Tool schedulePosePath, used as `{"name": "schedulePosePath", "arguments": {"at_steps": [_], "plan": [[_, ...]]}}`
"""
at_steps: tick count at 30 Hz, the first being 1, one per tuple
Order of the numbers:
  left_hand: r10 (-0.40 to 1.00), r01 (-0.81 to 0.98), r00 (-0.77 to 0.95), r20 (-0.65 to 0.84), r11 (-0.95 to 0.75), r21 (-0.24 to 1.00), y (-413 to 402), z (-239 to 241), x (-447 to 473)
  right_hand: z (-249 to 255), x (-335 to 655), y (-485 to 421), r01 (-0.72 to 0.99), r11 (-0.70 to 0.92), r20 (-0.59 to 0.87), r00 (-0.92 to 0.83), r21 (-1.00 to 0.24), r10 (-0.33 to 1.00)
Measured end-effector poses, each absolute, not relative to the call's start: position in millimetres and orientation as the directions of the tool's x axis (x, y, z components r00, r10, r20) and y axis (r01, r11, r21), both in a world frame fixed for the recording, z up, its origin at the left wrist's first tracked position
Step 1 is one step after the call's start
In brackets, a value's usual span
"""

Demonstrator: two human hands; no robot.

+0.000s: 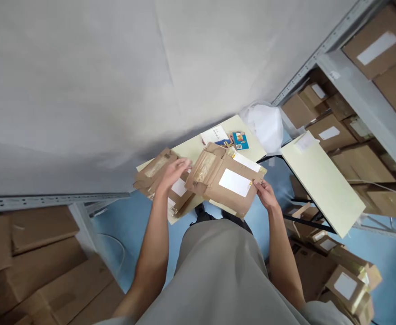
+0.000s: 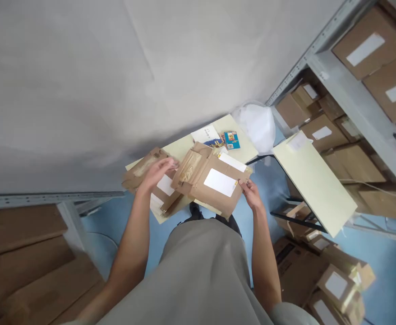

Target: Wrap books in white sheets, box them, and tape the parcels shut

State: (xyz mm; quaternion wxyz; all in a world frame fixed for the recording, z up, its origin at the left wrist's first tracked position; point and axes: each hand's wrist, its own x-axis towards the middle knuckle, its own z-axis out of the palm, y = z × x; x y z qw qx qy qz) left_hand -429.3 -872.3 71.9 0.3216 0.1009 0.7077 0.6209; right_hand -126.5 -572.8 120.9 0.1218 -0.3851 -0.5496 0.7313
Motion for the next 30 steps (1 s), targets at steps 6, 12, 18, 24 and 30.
{"name": "schedulePosePath", "arguments": {"at_steps": [6, 12, 18, 24, 30], "plan": [[0.673, -0.053, -0.68, -0.29, 0.349, 0.936, -747, 88, -399, 134, -65, -517, 0.172, -0.328, -0.361, -0.618, -0.929, 0.699], [0.797, -0.098, -0.527, -0.294, 0.286, 0.953, -615, 97, -342, 132, 8, -444, 0.091, -0.298, -0.299, -0.532, -0.95, 0.792], [0.817, -0.184, -0.501, -0.285, 0.221, 0.958, -479, 120, -264, 122, 93, -356, 0.081, -0.258, -0.263, -0.49, -0.963, 0.831], [0.886, -0.168, -0.362, -0.289, 0.243, 0.955, -373, 127, -196, 108, 170, -285, 0.117, -0.187, -0.216, -0.315, -0.975, 0.924], [0.93, -0.094, -0.228, -0.289, 0.275, 0.957, -288, 121, -171, 93, 208, -235, 0.182, -0.16, -0.193, -0.18, -0.97, 0.965]]}}
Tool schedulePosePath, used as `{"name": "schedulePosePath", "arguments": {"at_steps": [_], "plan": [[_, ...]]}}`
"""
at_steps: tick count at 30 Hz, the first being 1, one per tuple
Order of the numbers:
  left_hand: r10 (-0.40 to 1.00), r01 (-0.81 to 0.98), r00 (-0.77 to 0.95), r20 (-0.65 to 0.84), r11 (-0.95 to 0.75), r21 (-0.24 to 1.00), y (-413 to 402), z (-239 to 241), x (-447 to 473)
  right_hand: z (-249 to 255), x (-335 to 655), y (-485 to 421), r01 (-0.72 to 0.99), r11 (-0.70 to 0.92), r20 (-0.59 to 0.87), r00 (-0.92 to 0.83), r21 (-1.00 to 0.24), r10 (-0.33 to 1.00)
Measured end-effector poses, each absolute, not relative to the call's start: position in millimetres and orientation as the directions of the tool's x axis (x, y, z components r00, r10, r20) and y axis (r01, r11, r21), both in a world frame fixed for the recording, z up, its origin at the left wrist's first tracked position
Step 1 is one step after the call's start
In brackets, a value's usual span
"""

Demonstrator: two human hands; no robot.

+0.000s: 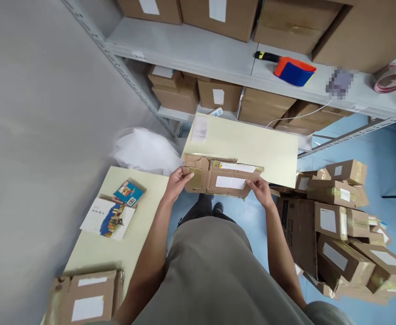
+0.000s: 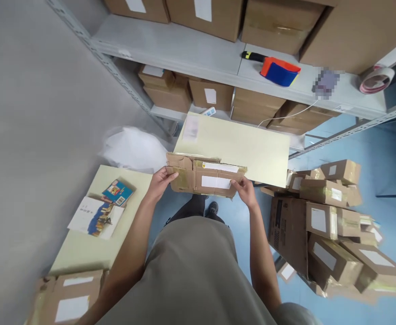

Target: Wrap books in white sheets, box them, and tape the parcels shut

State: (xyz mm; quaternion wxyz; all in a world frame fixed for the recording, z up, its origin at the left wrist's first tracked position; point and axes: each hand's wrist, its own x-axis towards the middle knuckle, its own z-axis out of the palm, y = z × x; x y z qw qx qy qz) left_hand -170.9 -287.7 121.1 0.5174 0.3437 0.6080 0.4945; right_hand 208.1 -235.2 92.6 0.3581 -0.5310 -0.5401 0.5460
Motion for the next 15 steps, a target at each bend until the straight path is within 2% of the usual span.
{"name": "schedulePosePath", "arguments": {"at_steps": [6, 11, 15], "plan": [[0.948, -0.032, -0.152, -0.28, 0.278, 0.96, -194, 95, -163, 84, 215, -180, 0.269, -0.146, -0.159, -0.027, -0.952, 0.987], [0.949, 0.11, -0.061, -0.309, 0.315, 0.943, -118, 78, -157, 85, 217, -138, 0.401, -0.163, -0.147, 0.071, -0.901, 0.987], [0.956, 0.219, 0.024, -0.292, 0.28, 0.935, -71, 73, -155, 84, 212, -112, 0.397, -0.166, -0.147, 0.079, -0.903, 0.986]]}}
